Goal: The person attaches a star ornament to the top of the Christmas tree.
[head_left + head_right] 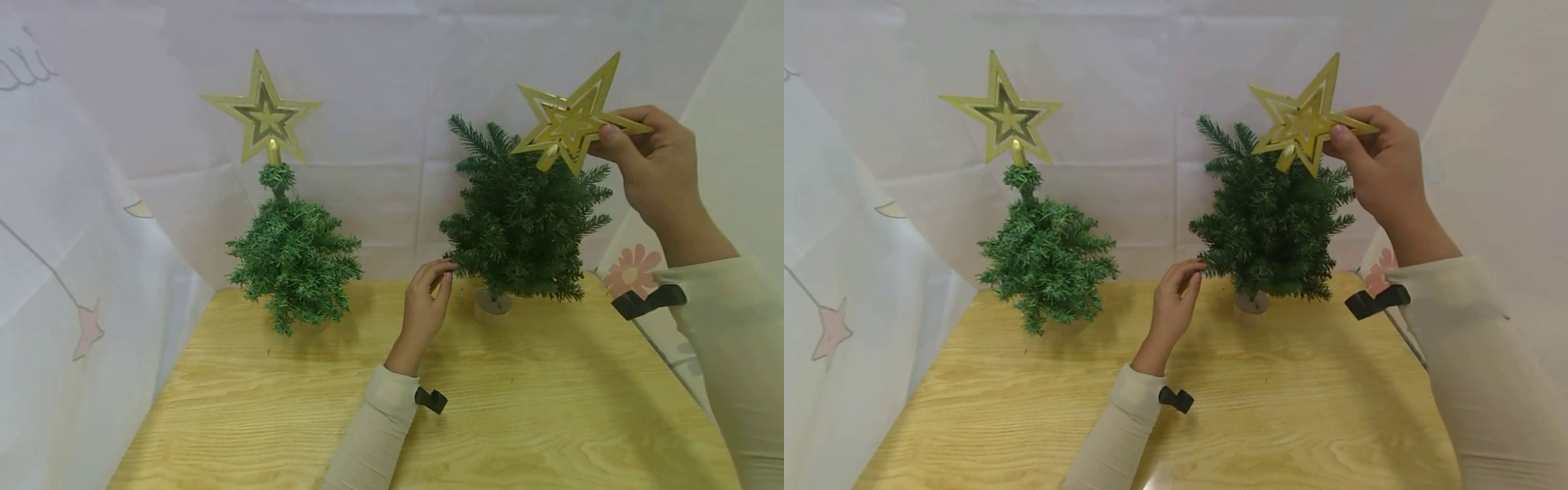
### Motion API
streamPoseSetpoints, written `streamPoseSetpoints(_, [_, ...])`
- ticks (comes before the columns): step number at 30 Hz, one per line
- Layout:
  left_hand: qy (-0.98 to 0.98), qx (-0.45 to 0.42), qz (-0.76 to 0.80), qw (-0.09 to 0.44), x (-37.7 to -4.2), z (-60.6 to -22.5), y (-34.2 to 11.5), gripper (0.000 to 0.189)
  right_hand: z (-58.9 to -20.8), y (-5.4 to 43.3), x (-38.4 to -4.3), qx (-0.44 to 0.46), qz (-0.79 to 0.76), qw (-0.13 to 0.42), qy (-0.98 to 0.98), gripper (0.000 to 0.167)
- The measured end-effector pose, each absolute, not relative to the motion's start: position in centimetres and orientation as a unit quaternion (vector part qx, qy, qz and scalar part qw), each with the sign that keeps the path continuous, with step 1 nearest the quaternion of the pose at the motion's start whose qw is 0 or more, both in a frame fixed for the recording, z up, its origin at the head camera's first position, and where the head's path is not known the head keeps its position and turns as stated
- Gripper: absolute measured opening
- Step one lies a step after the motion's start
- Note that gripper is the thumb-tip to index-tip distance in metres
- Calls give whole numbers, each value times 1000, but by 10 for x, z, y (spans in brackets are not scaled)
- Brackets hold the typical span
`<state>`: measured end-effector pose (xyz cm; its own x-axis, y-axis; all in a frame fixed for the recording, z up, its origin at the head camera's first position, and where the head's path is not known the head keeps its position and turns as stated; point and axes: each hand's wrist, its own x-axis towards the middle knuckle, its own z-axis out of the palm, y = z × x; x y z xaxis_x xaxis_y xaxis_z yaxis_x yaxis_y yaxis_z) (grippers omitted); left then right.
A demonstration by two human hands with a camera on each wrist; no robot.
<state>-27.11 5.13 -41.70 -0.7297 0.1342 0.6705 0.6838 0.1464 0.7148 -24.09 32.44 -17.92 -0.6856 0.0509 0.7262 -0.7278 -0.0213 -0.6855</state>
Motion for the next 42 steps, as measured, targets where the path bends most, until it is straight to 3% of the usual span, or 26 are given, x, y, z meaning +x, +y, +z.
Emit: streamPoseSetpoints(42, [-724, -285, -586, 228, -268, -416, 49, 23, -190, 327, -241, 270, 606, 300, -685, 23])
